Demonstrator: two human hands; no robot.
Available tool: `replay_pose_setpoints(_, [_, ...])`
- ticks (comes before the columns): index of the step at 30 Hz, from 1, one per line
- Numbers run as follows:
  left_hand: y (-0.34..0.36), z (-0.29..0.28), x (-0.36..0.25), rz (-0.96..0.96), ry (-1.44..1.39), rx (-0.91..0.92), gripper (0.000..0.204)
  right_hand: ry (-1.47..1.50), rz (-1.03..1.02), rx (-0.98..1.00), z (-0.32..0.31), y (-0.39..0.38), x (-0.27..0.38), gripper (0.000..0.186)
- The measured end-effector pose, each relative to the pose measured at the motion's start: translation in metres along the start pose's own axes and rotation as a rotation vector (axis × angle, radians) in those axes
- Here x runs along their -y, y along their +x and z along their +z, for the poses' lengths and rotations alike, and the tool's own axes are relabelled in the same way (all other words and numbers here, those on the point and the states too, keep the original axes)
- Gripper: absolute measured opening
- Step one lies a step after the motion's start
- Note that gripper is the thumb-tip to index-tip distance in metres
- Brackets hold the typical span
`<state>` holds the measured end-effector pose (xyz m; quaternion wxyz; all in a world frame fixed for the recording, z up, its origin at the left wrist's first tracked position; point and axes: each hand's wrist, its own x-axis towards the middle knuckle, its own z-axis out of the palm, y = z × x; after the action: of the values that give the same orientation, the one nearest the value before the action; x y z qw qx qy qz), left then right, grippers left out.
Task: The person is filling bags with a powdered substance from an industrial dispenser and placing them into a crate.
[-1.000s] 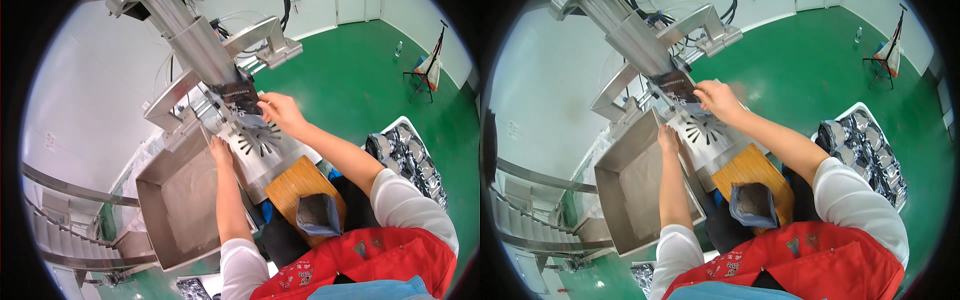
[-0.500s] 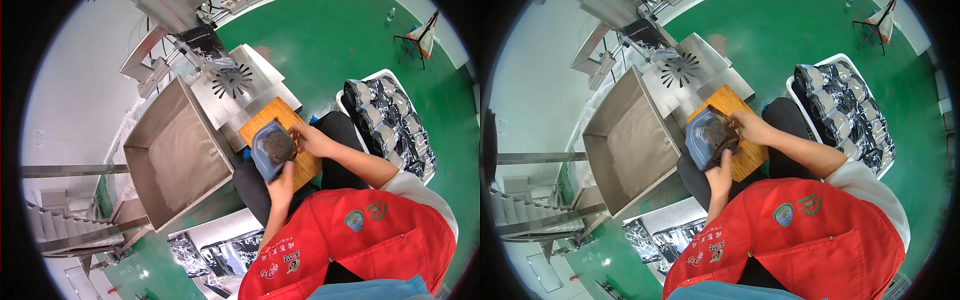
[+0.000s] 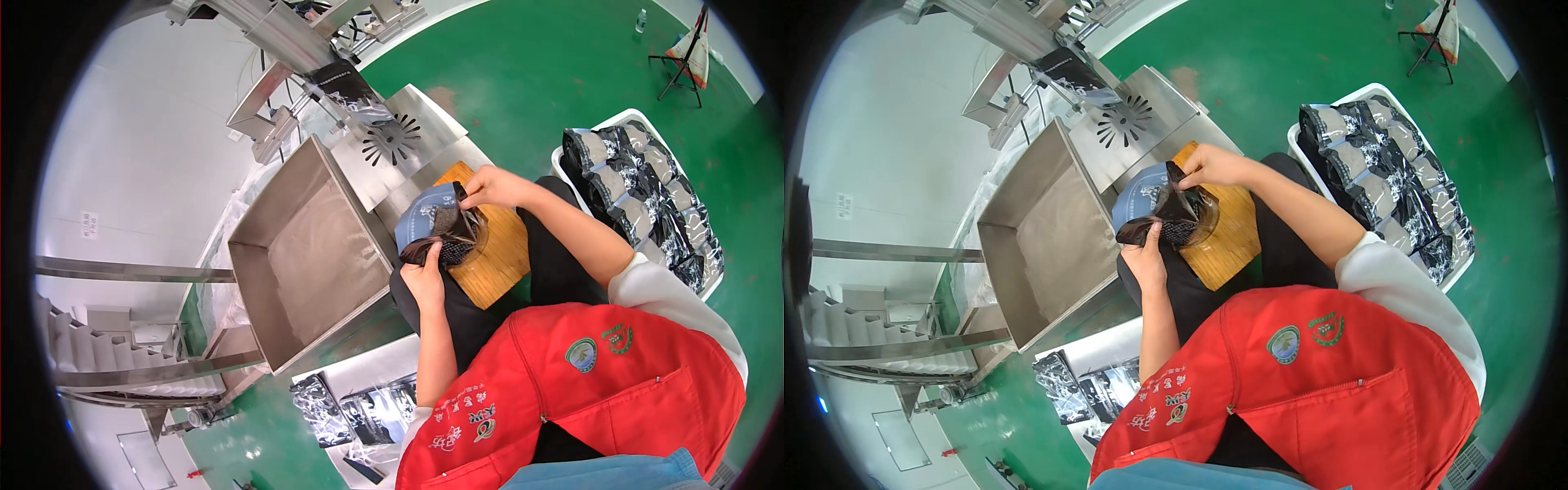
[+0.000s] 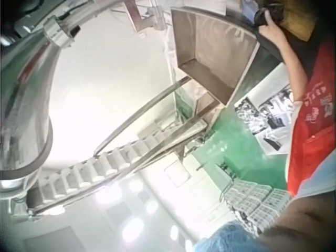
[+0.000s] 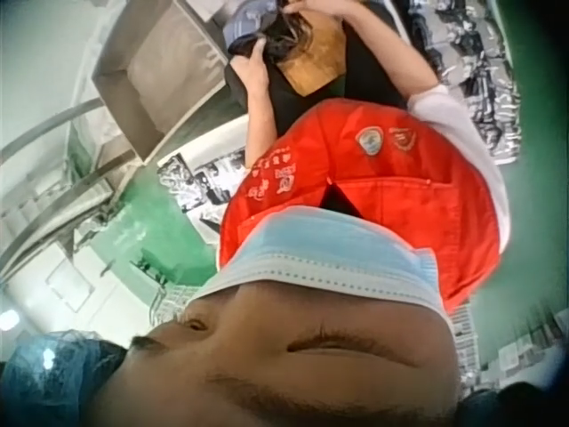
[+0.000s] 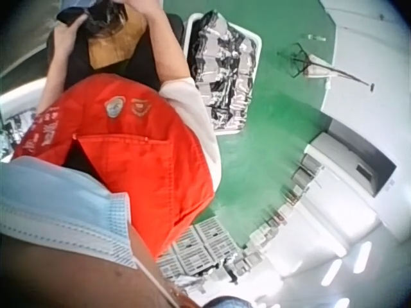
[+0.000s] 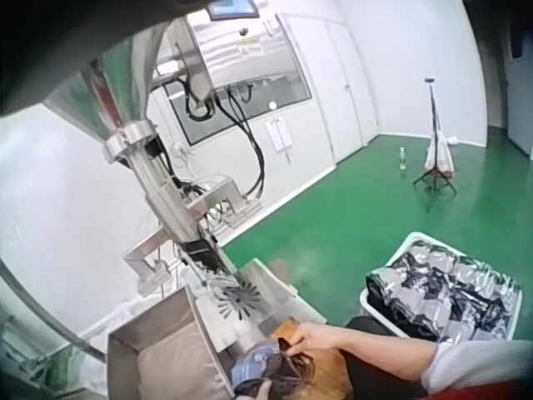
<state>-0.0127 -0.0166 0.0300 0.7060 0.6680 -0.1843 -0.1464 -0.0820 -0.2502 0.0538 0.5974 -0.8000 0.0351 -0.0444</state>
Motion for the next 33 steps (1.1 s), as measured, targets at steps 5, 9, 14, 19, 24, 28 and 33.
replay_pose_setpoints(5, [0.004, 0.001, 0.004, 0.099, 0.196, 0.025, 0.021, -0.143, -0.360, -0.012, -0.030, 0.017, 0.091, 0.047])
replay_pose_setpoints(9, [0.011, -0.020, 0.010, 0.253, 0.416, 0.024, 0.045, -0.961, -0.440, 0.377, 0.034, 0.080, 0.142, 0.037])
replay_pose_setpoints(14, [0.008, -0.013, 0.003, 0.366, 0.526, -0.048, 0.060, -1.353, -0.120, 0.598, 0.030, 0.102, 0.133, 0.029])
replay_pose_setpoints(19, [0.011, -0.014, 0.007, 0.427, 0.493, -0.089, 0.059, -1.348, 0.141, 0.511, -0.006, 0.075, 0.131, 0.023])
replay_pose_setpoints(24, [0.016, -0.020, 0.013, 0.168, 0.513, 0.008, 0.052, -0.583, -0.212, 0.066, -0.081, 0.019, 0.096, 0.021])
replay_pose_setpoints(28, [0.010, -0.011, 0.004, 0.255, 0.294, -0.002, 0.033, -0.383, -0.097, 0.256, -0.029, -0.001, 0.052, 0.020])
replay_pose_setpoints(33, [0.008, -0.004, 0.009, 0.150, 0.030, -0.053, 0.018, -0.018, 0.045, -0.096, 0.005, 0.008, -0.012, 0.018])
